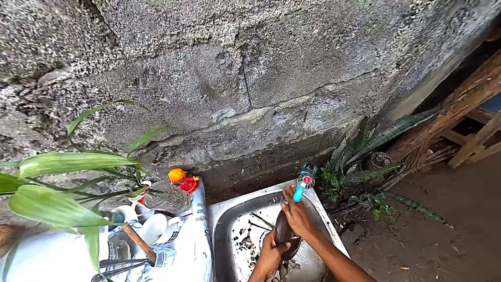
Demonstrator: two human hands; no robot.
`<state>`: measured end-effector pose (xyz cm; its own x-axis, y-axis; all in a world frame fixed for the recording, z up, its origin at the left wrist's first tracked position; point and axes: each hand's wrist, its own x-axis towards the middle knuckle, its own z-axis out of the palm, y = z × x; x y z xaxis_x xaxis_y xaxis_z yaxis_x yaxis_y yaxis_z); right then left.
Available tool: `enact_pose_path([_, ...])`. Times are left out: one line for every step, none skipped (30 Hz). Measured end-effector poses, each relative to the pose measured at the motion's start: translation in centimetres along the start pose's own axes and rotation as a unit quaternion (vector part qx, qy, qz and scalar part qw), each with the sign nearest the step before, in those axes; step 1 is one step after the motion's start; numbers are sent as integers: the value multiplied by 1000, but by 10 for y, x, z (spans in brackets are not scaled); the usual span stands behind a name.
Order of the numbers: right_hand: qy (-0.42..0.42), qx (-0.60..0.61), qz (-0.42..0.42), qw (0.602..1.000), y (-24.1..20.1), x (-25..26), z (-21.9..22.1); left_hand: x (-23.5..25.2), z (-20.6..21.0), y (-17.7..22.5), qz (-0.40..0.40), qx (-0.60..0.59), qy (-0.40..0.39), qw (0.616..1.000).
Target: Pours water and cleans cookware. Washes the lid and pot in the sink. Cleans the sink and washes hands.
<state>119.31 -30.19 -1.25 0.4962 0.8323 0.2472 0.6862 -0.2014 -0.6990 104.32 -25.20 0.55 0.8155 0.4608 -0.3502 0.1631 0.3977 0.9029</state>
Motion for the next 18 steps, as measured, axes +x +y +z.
enact_pose_path([-9, 6, -7, 1000, -7, -1, 2, 2, 0, -2, 3, 0, 7, 1000])
enact_pose_path([-18, 10, -36, 999, -20, -1, 3, 6, 1, -3, 10, 9, 19, 1000])
enact_pose_path([-21, 13, -68, 997, -29, -3, 6, 7, 3, -4, 9, 24, 31, 999])
enact_pose_path([-14, 22, -74, 997, -30, -2, 6, 5, 5, -3, 5, 15, 36, 999])
enact_pose_path([-4, 21, -49, 999, -23, 6, 1, 5, 8, 0, 1, -6, 33, 999])
enact_pose_path([0, 18, -11, 1000, -10, 16, -5, 5, 11, 2, -6, -26, 24, 999])
enact_pose_path([-2, 20, 6, 1000, -1, 19, -5, 3, 13, 1, -12, -36, 23, 999])
enact_pose_path([-24, 7, 3, 1000, -4, 18, -4, 2, 13, 0, -15, -34, 27, 999])
enact_pose_path([-62, -10, -14, 998, -16, 17, -6, 6, 12, 0, -11, -25, 36, 999])
enact_pose_path([-86, -19, -43, 995, -27, 15, -8, 9, 12, -1, -5, -11, 48, 999])
enact_pose_path([-92, -12, -60, 994, -27, 13, -9, 7, 11, -1, -10, -8, 47, 999])
enact_pose_path([-80, 5, -60, 995, -16, 15, -12, 5, 11, 2, -13, -16, 40, 999])
enact_pose_path([-65, 23, -46, 997, -1, 21, -15, 4, 10, 6, -10, -18, 24, 999])
enact_pose_path([-62, 34, -36, 997, 9, 23, -14, 1, 9, 9, -6, -15, 16, 1000])
enact_pose_path([-61, 28, -43, 997, 5, 23, -9, 1, 7, 10, -5, -9, 20, 1000])
enact_pose_path([-68, 14, -63, 996, -10, 23, -7, 5, 5, 12, -3, 5, 30, 1000])
enact_pose_path([-75, 8, -94, 993, -25, 19, -4, 7, 5, 11, -6, 29, 43, 999])
enact_pose_path([-77, 17, -110, 991, -30, 16, -3, 4, 5, 11, -16, 44, 50, 998])
